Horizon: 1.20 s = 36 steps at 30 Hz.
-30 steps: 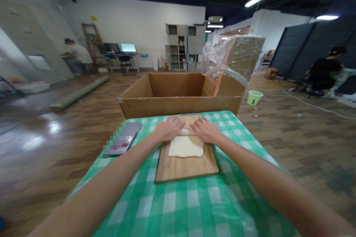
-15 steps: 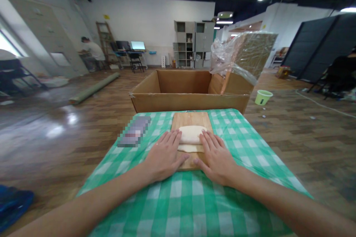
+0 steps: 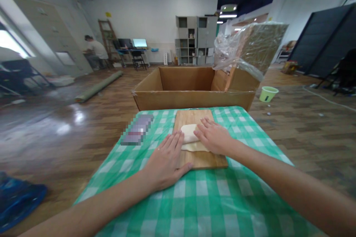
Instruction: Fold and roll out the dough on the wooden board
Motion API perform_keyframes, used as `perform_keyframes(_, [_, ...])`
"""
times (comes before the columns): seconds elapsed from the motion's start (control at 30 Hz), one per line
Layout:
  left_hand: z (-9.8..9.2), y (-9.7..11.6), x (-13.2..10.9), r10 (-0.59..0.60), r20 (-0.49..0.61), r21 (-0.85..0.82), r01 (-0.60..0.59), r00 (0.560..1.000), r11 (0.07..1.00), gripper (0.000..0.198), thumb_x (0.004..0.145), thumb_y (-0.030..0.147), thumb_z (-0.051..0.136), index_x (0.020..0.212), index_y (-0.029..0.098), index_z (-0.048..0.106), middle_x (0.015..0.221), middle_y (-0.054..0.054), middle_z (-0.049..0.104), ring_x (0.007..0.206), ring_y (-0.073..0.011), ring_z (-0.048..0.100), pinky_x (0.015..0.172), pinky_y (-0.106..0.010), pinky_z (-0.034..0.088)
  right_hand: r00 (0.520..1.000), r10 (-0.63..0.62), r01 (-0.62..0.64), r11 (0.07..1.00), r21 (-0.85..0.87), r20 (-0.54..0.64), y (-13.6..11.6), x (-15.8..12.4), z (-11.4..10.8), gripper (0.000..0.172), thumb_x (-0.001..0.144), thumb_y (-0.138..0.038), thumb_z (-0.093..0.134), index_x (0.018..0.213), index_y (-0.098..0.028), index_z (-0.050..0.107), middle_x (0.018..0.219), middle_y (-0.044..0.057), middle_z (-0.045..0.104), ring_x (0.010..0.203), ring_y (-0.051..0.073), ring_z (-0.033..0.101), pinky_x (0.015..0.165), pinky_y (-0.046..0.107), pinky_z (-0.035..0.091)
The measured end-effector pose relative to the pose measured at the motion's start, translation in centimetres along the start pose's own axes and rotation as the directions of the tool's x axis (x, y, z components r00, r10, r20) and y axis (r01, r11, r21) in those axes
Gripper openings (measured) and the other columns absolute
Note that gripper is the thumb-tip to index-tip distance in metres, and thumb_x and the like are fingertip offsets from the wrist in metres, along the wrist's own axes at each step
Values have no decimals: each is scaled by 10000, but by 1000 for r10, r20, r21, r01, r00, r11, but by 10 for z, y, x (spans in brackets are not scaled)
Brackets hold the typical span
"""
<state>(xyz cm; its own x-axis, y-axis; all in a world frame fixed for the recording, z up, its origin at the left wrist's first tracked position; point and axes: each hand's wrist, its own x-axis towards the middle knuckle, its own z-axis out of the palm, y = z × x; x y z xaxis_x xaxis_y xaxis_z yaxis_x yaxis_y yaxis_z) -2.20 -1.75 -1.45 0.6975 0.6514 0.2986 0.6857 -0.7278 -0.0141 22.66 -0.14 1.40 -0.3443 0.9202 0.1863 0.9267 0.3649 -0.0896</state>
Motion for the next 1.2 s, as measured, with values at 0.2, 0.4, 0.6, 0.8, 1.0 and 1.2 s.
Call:
perform_keyframes(0.2, [-15, -1, 6, 7, 107, -22, -5, 994, 1000, 904, 998, 727, 347, 1568, 27, 392, 1661, -230, 351, 1566, -334, 315, 1293, -498, 232, 1000, -3, 2, 998, -57, -19, -15, -5, 21, 609, 1115, -419, 221, 1498, -49, 517, 1607, 230, 442, 1552, 348, 316, 1226, 541, 320])
perform_keyframes(0.4, [-12, -14, 54, -2, 205, -117, 27, 979, 993, 787, 1061, 646, 200, 1548, 83, 457, 1625, -200, 427, 1546, -297, 368, 1269, -486, 258, 994, -20, 22, 1000, 10, -104, -21, -28, 28, 579, 1113, -415, 280, 1544, -87, 482, 1626, 184, 435, 1584, 346, 227, 1222, 557, 351])
perform_keyframes(0.6, [-4, -19, 79, 149, 235, -150, -115, 960, 982, 669, 1074, 612, 245, 1536, 193, 487, 1637, -129, 437, 1558, -262, 345, 1267, -453, 240, 983, -105, 111, 993, 34, -148, -25, -37, 24, 525, 1103, -366, 347, 1557, -135, 474, 1650, 156, 404, 1573, 334, 263, 1234, 567, 337])
perform_keyframes(0.8, [-12, 1, 33, 94, 197, -96, -76, 976, 992, 851, 998, 700, 368, 1616, 115, 344, 1674, -192, 341, 1581, -328, 279, 1269, -486, 255, 973, -185, 195, 978, 68, -137, -36, -70, 21, 772, 1054, -542, 410, 1657, -87, 253, 1707, 183, 259, 1592, 371, 176, 1273, 585, 231])
perform_keyframes(1.0, [-14, 17, 1, 120, 167, -92, -105, 979, 990, 989, 946, 762, 436, 1651, 99, 232, 1712, -221, 204, 1601, -357, 192, 1275, -528, 259, 957, -255, 270, 957, 102, -141, -44, -96, 20, 854, 1031, -604, 429, 1674, -94, 190, 1721, 177, 208, 1608, 349, 93, 1298, 560, 168])
perform_keyframes(1.2, [-13, 21, -7, 111, 142, -96, -98, 984, 991, 974, 954, 756, 441, 1653, 107, 245, 1709, -216, 210, 1597, -370, 196, 1276, -555, 261, 943, -272, 294, 951, 96, -193, -46, -101, 18, 806, 1027, -544, 477, 1656, -89, 261, 1690, 195, 307, 1580, 355, 231, 1272, 543, 254])
